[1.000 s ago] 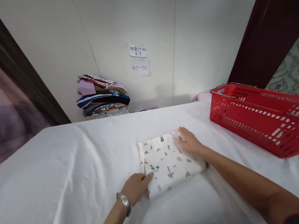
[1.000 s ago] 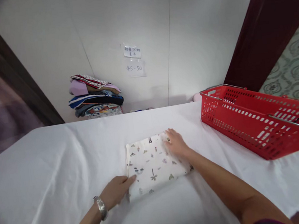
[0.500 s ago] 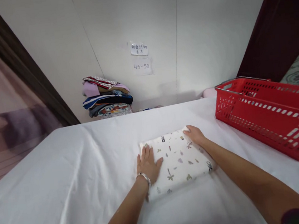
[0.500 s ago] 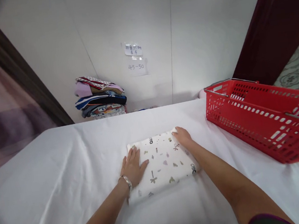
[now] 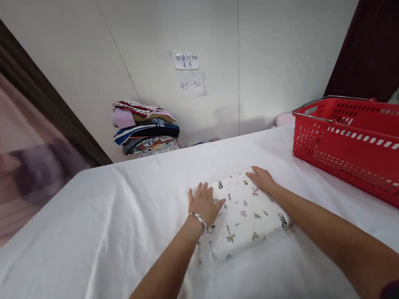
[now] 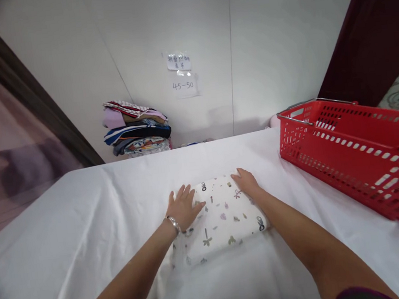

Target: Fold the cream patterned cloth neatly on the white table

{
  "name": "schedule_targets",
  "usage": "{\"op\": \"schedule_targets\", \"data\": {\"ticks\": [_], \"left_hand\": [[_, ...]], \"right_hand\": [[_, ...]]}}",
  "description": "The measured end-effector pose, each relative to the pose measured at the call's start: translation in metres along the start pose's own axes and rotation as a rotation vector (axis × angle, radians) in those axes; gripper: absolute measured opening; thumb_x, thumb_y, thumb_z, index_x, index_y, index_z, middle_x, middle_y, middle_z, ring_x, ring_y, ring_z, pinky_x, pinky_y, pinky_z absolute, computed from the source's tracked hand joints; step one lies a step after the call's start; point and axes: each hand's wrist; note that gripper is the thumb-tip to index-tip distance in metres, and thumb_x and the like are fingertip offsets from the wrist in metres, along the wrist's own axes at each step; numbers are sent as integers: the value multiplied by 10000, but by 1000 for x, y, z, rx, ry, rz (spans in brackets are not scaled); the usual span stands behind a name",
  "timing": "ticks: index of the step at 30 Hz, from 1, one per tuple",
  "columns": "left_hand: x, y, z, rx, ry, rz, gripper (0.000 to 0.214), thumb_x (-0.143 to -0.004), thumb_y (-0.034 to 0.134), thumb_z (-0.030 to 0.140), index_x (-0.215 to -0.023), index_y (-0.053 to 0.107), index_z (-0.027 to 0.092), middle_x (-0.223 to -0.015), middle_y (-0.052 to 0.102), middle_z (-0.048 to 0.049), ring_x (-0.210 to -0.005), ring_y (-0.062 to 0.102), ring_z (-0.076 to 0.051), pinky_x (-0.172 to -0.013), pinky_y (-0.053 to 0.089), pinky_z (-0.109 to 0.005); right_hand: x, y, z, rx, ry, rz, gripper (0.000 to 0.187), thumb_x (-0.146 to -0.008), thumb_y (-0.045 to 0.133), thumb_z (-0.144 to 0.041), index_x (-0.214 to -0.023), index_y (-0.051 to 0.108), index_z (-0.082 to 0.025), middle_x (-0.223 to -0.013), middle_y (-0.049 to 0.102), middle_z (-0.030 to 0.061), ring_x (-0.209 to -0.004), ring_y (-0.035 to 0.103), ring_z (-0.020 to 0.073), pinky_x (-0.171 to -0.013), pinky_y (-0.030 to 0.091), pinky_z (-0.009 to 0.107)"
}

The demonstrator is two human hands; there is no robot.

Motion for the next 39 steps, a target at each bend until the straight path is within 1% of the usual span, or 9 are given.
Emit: {"op": "schedule_targets", "data": {"ticks": [5, 9, 13, 16, 19, 21, 23, 29, 39], "left_hand": [[-14, 16, -7, 39, -54, 10, 734, -843, 152, 613, -1414, 216, 155, -1489, 137, -50, -1369, 57, -246, -1094, 41, -490], [-15, 25, -12, 52, -57, 19, 741, -842, 134, 621, -1420, 197, 162, -1492, 115, -39, -1370, 35, -243, -1093, 31, -491], [-14, 24, -10, 55, -67, 25, 740, -842, 111, 623, -1421, 191, 169, -1493, 110, -36, -1370, 31, -247, -1090, 29, -504], [-14, 23, -10, 58, -68, 18, 737, -843, 107, 622, -1420, 193, 172, -1492, 118, -38, -1369, 35, -253, -1086, 36, -516], [-14, 23, -9, 57, -68, 18, 739, -844, 105, 618, -1420, 193, 163, -1492, 116, -37, -1370, 37, -248, -1085, 40, -519], [-14, 23, -10, 60, -68, 21, 746, -842, 108, 621, -1420, 192, 156, -1492, 112, -37, -1370, 39, -245, -1085, 42, -519], [-14, 22, -10, 65, -69, 20, 749, -841, 111, 623, -1419, 192, 154, -1491, 115, -37, -1370, 41, -245, -1085, 43, -520], [-15, 23, -11, 68, -69, 20, 734, -843, 119, 617, -1419, 201, 170, -1490, 123, -31, -1370, 42, -248, -1087, 42, -517], [-14, 25, -11, 47, -73, 33, 766, -830, 81, 640, -1420, 196, 166, -1490, 120, -5, -1372, -4, -235, -1093, 32, -522]], "right_hand": [[-8, -7, 0, 6, -19, -26, 338, -795, 455, -460, -902, 633, -193, -870, 661, 46, -801, 579, 195, -683, 407, 261], [-11, -5, 0, 15, -21, 0, 330, -815, 406, -457, -849, 619, -207, -780, 641, 2, -715, 550, 161, -621, 384, 237], [-10, -4, 0, 47, -34, -2, 345, -819, 410, -448, -904, 625, -192, -812, 647, 44, -745, 555, 190, -651, 392, 270], [-8, -11, -2, 64, -112, -10, 389, -822, 431, -400, -1090, 580, -161, -1036, 619, 111, -929, 543, 237, -773, 396, 323], [-8, -19, -7, 63, -275, -63, 383, -816, 467, -312, -1179, 536, -209, -1243, 523, 73, -1129, 444, 224, -918, 336, 327], [-9, -21, -11, 60, -369, -124, 309, -802, 493, -264, -1094, 592, -240, -1217, 549, 30, -1129, 448, 199, -944, 318, 308], [-12, -20, -14, 62, -408, -162, 235, -798, 495, -234, -989, 631, -229, -1115, 605, 30, -1052, 498, 191, -915, 339, 301], [-18, -15, -22, 83, -392, -146, 146, -795, 478, -202, -811, 623, -196, -889, 629, 45, -875, 532, 182, -787, 366, 276], [-26, -8, -20, 70, -337, -159, 176, -803, 440, -200, -771, 614, -202, -870, 639, 40, -836, 546, 179, -733, 369, 268]]}}
Point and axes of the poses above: each hand's wrist, its own x-axis away from the middle knuckle, its own y-axis out of the palm, z = x × y
